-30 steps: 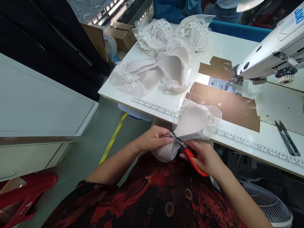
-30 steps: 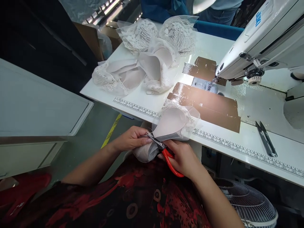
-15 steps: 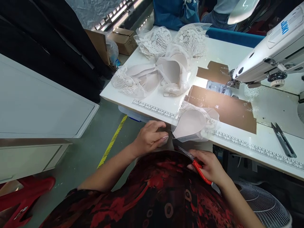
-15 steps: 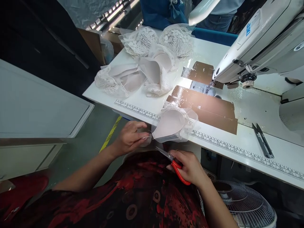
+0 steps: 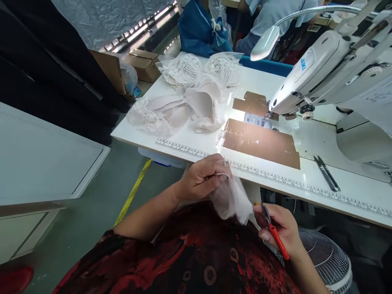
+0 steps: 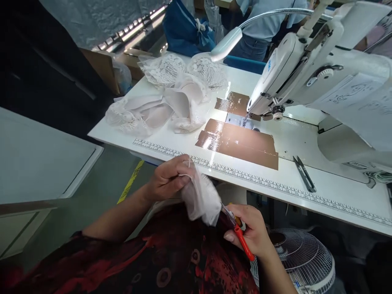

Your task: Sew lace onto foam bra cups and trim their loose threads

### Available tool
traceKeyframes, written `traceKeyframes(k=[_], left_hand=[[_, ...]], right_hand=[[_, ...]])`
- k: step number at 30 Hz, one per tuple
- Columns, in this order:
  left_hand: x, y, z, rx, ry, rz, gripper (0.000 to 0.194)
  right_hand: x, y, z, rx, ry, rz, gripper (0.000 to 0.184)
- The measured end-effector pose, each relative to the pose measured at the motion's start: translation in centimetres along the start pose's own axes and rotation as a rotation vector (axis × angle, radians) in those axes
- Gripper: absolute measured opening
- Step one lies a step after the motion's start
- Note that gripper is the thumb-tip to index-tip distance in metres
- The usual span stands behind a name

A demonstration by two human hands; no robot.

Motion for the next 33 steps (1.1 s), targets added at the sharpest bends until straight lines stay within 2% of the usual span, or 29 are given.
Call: traceKeyframes(k=[3,6,11,16,19,24,33], left_hand=[[-0.4,-0.8,-0.4,-0.023,-0.072,0.15,0.014],[-1.1,-1.1,0.2,0.018,-0.216,0.321,0.016],[-2.3,-1.0,1.2,0.078,-0.364,0.463,0.022],[-2.7,-1.2,1.2,0.09,-0.404,0.463,0.024],[-2.7,-1.3,1.3,0.101,-0.418,0.478,0.025],[-2.6,-1.0,1.4,0.041,-0.433,0.51,0.024],[-2.9,-0.6,1.4,-0.032,-0.454,0.557,0.024]], right_hand=[[0.0,-0.5,-0.1,0.066,0.095,0.065,0.035],[0.9,-0.1,-0.2,0.091,0.222,0.191,0.031],[2.5,1.7,-0.5,0.126,0.342,0.333,0.033],[1.6,2.0,-2.1,0.024,0.474,0.298,0.038],[0.9,1.3,-2.2,0.116,0.458,0.304,0.039],[1.5,1.1,-0.7,0.297,0.449,0.435,0.031],[3.0,2.3,-0.6,0.296,0.413,0.436,0.032]])
Point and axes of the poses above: each hand's wrist, its own x-axis towards the middle knuckle, its own y-axis out of the palm, z = x × y, the point moved 2 cm from there along x, towards the middle knuckle, and after that the axes turned 7 degrees about -y, right-handed, at the moved point
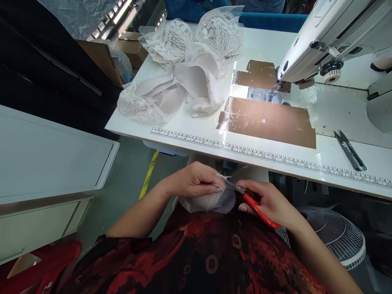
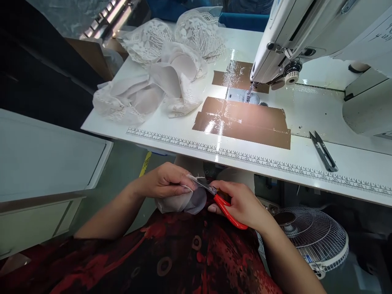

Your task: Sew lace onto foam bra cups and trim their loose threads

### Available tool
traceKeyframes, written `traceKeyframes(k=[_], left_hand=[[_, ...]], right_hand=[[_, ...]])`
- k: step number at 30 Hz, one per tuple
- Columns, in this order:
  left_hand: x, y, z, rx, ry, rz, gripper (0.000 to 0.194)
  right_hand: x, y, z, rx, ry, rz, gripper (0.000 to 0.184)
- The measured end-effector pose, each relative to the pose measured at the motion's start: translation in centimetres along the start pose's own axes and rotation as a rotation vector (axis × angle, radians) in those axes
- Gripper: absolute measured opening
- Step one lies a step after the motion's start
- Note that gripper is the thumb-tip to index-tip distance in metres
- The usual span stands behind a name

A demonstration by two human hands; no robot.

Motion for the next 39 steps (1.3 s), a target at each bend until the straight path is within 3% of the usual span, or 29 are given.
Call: traceKeyframes(k=[12,21,31,36,39], left_hand=[[0.0,0.2,0.3,0.023,0.066,0.013,0.024],[0.1,0.2,0.2,0.021,0.043,0.045,0.025],[0.3,0.4,0.1,0.02,0.06,0.046,0.023],[0.7,0.4,-0.3,-0.037,0.064,0.03,0.021],[0.5,0.8,0.0,-0.07,0.025,-0.028,0.018]], right_hand=[[1.0,0.0,0.8,-0.058,-0.035,0.031,0.027],[0.6,0.4,0.2,-0.038,-0.073,0.041,0.02],[0.0,1.0,-1.2,-0.113,-0.13,-0.031,0.02],[-0.4,1.5,-2.3,0.015,-0.032,-0.168,0.027],[-1.0,1.6,-3.7,0.024,0.109,-0.126,0.035]])
Point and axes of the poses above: each hand's wrist, its own x-axis towards the middle knuckle, its own y-axis out of the palm, z = x × y, the point moved 2 cm from there along x, towards the middle knuckle, and after that the axes turned 7 degrees about -y, right-handed, at the moved point
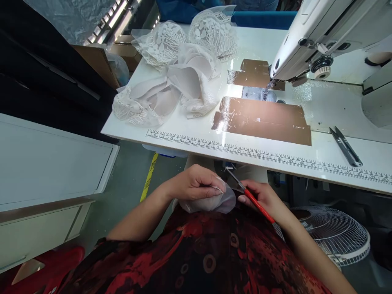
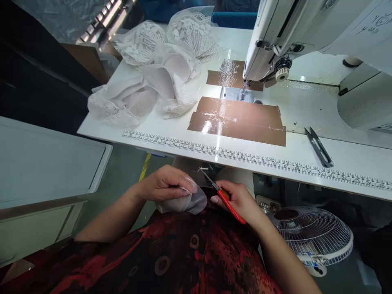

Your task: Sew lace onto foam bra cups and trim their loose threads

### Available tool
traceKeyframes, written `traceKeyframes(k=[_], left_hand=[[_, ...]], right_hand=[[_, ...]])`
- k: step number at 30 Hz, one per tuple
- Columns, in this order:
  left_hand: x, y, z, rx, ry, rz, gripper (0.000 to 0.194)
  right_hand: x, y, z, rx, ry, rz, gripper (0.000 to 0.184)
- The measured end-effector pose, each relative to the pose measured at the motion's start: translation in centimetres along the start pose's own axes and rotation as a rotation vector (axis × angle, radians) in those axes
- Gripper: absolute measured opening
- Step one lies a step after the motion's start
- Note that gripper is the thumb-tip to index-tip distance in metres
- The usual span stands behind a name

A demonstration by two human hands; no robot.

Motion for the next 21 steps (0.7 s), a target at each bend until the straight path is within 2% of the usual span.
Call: traceKeyframes(k=[1,3,5,6,7,9,11,13,15,17,19,21], left_hand=[[-0.2,0.2,0.4,-0.029,-0.051,-0.041,0.019],[-0.8,0.6,1.4,-0.165,-0.189,-0.05,0.044],[-1.2,1.2,2.3,-0.349,-0.311,0.089,0.075],[-1.3,1.4,2.4,-0.41,-0.339,0.195,0.079],[-1.1,1.4,2.3,-0.43,-0.351,0.289,0.075],[-0.3,0.9,1.1,-0.347,-0.304,0.385,0.052],[1.3,0.2,-1.8,-0.168,-0.174,0.389,0.037],[3.4,-0.4,-5.8,0.039,0.019,0.333,0.031],[5.7,-0.4,-10.1,0.241,0.271,0.22,0.035],[8.4,0.1,-13.5,0.436,0.555,0.093,0.042],[11.5,1.0,-15.0,0.605,0.774,-0.003,0.041],[15.0,1.9,-14.1,0.731,0.873,-0.051,0.039]], right_hand=[[-0.2,0.0,-0.6,-0.035,0.051,0.027,0.038],[-0.7,0.0,-1.7,-0.124,0.12,0.063,0.043],[-1.3,0.1,-2.7,-0.159,0.147,0.068,0.045],[-1.5,0.2,-3.1,-0.145,0.15,0.067,0.044],[-1.7,0.3,-3.5,-0.121,0.15,0.065,0.043],[-1.9,0.6,-4.0,-0.075,0.142,0.05,0.04],[-1.9,0.7,-4.4,-0.062,0.129,0.02,0.038],[-1.8,0.6,-4.7,-0.063,0.121,-0.013,0.037],[-1.6,0.6,-5.0,-0.062,0.098,-0.046,0.037],[-1.5,0.7,-5.2,-0.052,0.052,-0.088,0.039],[-1.6,0.8,-5.3,-0.038,0.02,-0.117,0.037],[-2.4,0.8,-5.4,-0.037,0.017,-0.155,0.033]])
Point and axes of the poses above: each hand's wrist, its own x-axis towards the middle knuckle, its own y-axis out of the palm, z = x × y, the point moved 2 cm from there along x, towards the middle knuckle, and after that the axes turned 7 degrees about -y, right-handed, at the moved point
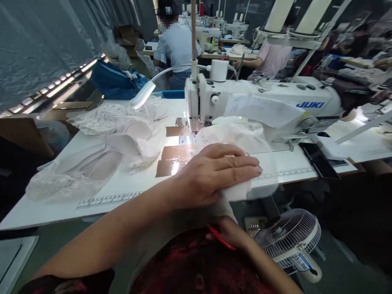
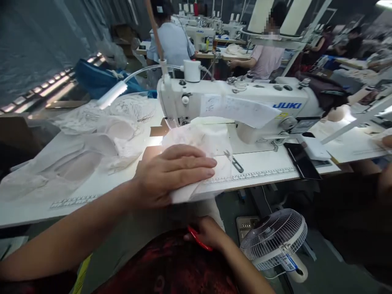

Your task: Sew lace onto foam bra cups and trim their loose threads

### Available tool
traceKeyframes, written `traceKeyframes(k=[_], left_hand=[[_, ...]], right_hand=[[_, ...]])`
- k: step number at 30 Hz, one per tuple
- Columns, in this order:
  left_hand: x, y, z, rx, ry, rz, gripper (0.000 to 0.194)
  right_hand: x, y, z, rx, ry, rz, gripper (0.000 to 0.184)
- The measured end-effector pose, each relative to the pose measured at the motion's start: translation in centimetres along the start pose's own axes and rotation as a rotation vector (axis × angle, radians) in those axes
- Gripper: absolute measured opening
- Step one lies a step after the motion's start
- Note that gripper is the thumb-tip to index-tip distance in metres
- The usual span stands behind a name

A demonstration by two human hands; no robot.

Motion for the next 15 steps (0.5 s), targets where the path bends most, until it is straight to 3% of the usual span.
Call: traceKeyframes(k=[2,3,6,9,10,13,15], left_hand=[[0.4,3.0,3.1,0.088,-0.012,0.073,0.038],[0.1,4.6,4.9,0.124,-0.082,0.175,0.04],[-1.6,8.0,9.0,0.13,-0.302,0.419,0.041],[-2.6,9.0,10.0,0.098,-0.38,0.546,0.042],[-2.6,9.0,9.8,0.102,-0.381,0.568,0.043],[-2.4,8.8,9.8,0.14,-0.41,0.583,0.047],[-2.2,9.0,10.7,0.17,-0.431,0.492,0.047]], right_hand=[[-1.5,-0.8,0.2,-0.027,-0.035,-0.084,0.027],[-2.4,-1.6,0.4,-0.057,-0.084,-0.162,0.024],[-5.4,-5.5,1.6,-0.23,-0.252,-0.517,0.02],[-6.9,-10.9,2.8,-0.463,-0.168,-0.914,0.021],[-6.7,-12.6,3.1,-0.517,-0.085,-0.971,0.025],[-4.7,-16.8,3.8,-0.648,0.02,-0.962,0.034],[-2.8,-18.9,3.8,-0.77,0.097,-0.814,0.036]])
Point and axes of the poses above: each hand's wrist, its own x-axis towards the middle knuckle, its own y-axis out of the palm, z = x × y, the point moved 2 cm from there along x, towards the middle knuckle, and after that the axes turned 7 degrees about -y, right-handed, at the moved point
